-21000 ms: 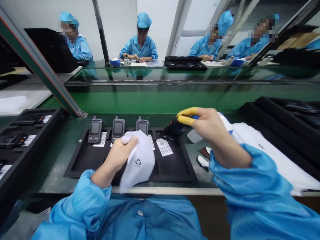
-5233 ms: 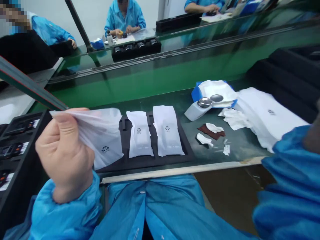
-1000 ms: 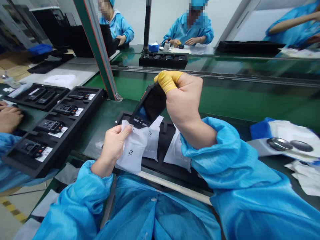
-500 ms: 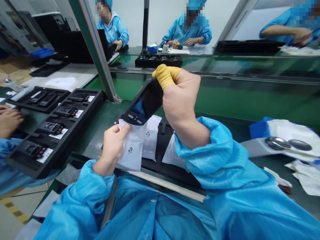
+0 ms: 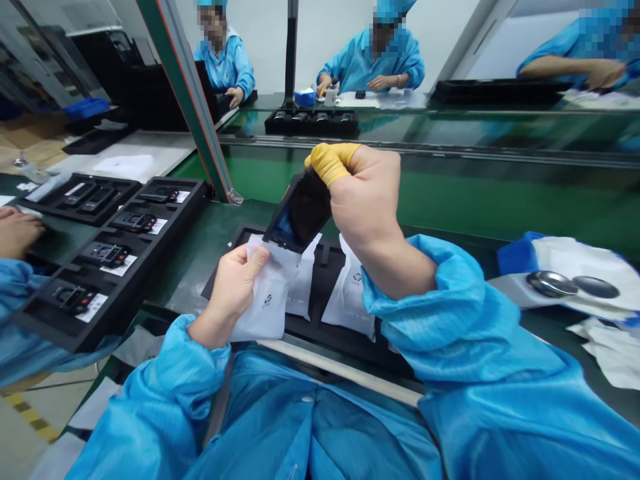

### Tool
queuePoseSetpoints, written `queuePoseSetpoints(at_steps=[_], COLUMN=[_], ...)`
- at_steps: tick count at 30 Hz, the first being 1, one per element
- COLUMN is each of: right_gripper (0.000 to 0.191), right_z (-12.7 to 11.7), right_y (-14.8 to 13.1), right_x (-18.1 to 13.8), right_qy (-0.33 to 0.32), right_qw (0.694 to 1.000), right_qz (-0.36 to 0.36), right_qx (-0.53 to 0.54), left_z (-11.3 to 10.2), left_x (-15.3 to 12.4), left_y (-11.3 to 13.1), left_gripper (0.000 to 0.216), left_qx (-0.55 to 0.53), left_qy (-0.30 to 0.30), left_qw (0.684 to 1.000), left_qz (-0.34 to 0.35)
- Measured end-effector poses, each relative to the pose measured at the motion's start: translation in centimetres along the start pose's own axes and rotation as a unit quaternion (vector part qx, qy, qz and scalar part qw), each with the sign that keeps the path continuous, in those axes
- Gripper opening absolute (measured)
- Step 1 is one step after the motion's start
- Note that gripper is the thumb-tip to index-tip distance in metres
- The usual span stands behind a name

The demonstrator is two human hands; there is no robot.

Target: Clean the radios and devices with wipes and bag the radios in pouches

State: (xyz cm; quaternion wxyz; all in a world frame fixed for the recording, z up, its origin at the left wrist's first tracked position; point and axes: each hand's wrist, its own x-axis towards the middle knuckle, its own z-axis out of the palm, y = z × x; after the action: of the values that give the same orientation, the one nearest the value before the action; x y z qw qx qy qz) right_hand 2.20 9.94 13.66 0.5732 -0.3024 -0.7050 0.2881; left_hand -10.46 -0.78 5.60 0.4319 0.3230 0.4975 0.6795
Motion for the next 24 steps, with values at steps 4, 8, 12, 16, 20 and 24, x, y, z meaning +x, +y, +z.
queuePoseSetpoints(at_steps=[4, 8, 12, 16, 20, 24], right_gripper=[0.033, 0.033, 0.039, 0.04, 0.035, 0.029], right_z=[0.6, 1.0, 1.2, 1.4, 1.2, 0.6], right_y=[0.1, 0.4, 0.5, 0.6, 0.6, 0.7], right_x=[-0.3, 0.0, 0.9, 0.9, 0.7, 1.0], right_qy=[-0.034, -0.002, 0.023, -0.027, -0.074, -0.068], right_qw=[0.999, 1.0, 0.999, 0.999, 0.996, 0.997], right_qz=[0.013, 0.01, -0.007, 0.022, 0.042, 0.015], right_qx=[0.004, 0.014, 0.034, 0.024, -0.004, -0.028], left_z=[0.0, -0.1, -0.2, 0.1, -0.2, -0.8], left_x=[0.3, 0.6, 0.6, 0.8, 1.1, 1.1], left_y=[0.5, 0.8, 0.8, 1.2, 1.7, 1.7], left_gripper=[0.039, 0.043, 0.049, 0.048, 0.054, 0.055], left_qx=[0.012, 0.019, 0.018, -0.024, -0.03, -0.027], left_qy=[-0.06, -0.094, -0.065, -0.07, -0.073, -0.08], left_qw=[0.997, 0.995, 0.997, 0.997, 0.997, 0.996], left_qz=[0.041, 0.031, -0.023, -0.02, -0.007, -0.03])
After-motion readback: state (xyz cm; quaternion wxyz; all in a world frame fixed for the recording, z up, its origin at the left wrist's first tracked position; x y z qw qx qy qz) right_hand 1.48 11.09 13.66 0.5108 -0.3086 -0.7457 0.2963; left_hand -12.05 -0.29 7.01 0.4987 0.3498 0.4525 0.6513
